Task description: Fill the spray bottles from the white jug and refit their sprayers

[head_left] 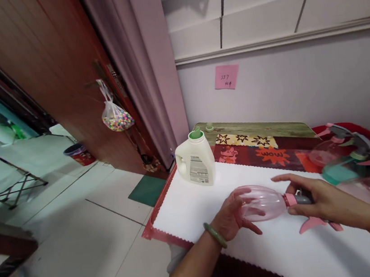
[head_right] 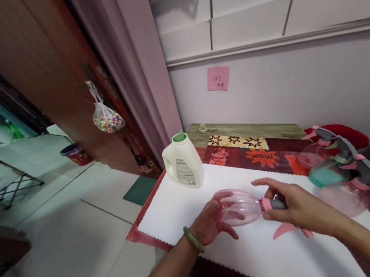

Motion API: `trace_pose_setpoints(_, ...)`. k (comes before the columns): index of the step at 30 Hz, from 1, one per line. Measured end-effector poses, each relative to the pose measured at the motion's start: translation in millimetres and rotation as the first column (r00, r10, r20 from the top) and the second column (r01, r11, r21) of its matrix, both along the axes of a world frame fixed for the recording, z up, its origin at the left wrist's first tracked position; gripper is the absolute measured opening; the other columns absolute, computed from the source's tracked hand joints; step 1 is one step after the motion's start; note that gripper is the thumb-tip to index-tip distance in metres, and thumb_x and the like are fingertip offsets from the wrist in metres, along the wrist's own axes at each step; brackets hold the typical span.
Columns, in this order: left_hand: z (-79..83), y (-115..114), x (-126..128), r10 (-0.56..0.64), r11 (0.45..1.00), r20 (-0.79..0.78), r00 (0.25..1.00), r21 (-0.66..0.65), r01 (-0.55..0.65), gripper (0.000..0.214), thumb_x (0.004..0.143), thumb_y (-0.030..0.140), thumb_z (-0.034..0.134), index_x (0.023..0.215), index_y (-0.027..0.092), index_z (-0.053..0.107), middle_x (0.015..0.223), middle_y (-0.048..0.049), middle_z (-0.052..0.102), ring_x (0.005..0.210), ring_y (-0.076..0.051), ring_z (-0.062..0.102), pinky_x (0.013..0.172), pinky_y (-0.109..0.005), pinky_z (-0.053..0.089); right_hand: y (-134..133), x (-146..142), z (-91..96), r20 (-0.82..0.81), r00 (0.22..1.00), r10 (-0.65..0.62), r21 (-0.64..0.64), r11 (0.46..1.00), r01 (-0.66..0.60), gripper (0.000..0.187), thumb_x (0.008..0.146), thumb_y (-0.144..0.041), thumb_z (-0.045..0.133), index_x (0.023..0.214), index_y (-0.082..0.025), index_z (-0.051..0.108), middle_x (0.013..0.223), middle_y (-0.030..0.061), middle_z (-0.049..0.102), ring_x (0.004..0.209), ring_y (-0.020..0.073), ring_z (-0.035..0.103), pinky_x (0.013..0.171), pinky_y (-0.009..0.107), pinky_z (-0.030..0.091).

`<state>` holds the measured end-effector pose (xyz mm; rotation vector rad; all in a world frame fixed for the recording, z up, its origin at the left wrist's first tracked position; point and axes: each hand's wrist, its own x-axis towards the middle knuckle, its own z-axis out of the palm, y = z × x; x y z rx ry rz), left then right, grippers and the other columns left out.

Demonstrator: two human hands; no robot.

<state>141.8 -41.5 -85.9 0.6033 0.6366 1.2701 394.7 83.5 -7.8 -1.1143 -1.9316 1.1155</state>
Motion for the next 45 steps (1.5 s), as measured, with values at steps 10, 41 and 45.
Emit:
trace_pose_setpoints(10, 19.6, -11, -7, 0.382, 0.918, -0.118, 0.917, -0.069, -0.391, 0.061, 0.078, 0.053, 0.086, 0.126, 0.024, 0.062, 0.133, -0.0141, 0.068, 0.112, -0.033, 0.074, 0.086, -0.046, 0.065, -25, -37, 26.5, -0.178, 0.974, -0.139, 0.388, 0.900, 0.199, 0.057, 0.078, -0.064, 0.084, 0.121, -0.027, 0.075, 0.123, 0.0114, 0.079, 0.115, 0.0325, 0.074, 0.095, 0.046, 0.061)
trace_pose_setpoints(41, 23.9, -9, 33, -0.106, 0.932, 0.053, 0.993, -0.342, 0.118, 0.102, 0.076, 0.103, 0.045, 0.113, 0.011, 0.070, 0.097, -0.0204, 0.077, 0.077, -0.030, 0.075, 0.066, -0.040, 0.060, -40, -94, -6.3, -0.748, 0.482, -0.457, -0.524, 0.852, -0.004, 0.058, 0.064, -0.067, 0.095, 0.062, -0.024, 0.056, 0.063, -0.0026, 0.071, 0.078, 0.0224, 0.075, 0.087, 0.037, 0.056)
trace_pose_setpoints(45, 16.2, -9, 37, 0.381, 0.923, -0.342, 0.859, 0.092, -0.373, 0.098, 0.069, 0.080, 0.083, 0.145, 0.026, 0.054, 0.151, -0.0186, 0.059, 0.135, -0.038, 0.062, 0.108, -0.053, 0.053, -33, -99, -9.9, -0.722, 0.372, -0.584, -0.584, 0.802, 0.126, 0.056, 0.064, -0.068, 0.095, 0.072, -0.024, 0.061, 0.059, -0.0058, 0.067, 0.068, 0.0196, 0.073, 0.082, 0.038, 0.059)
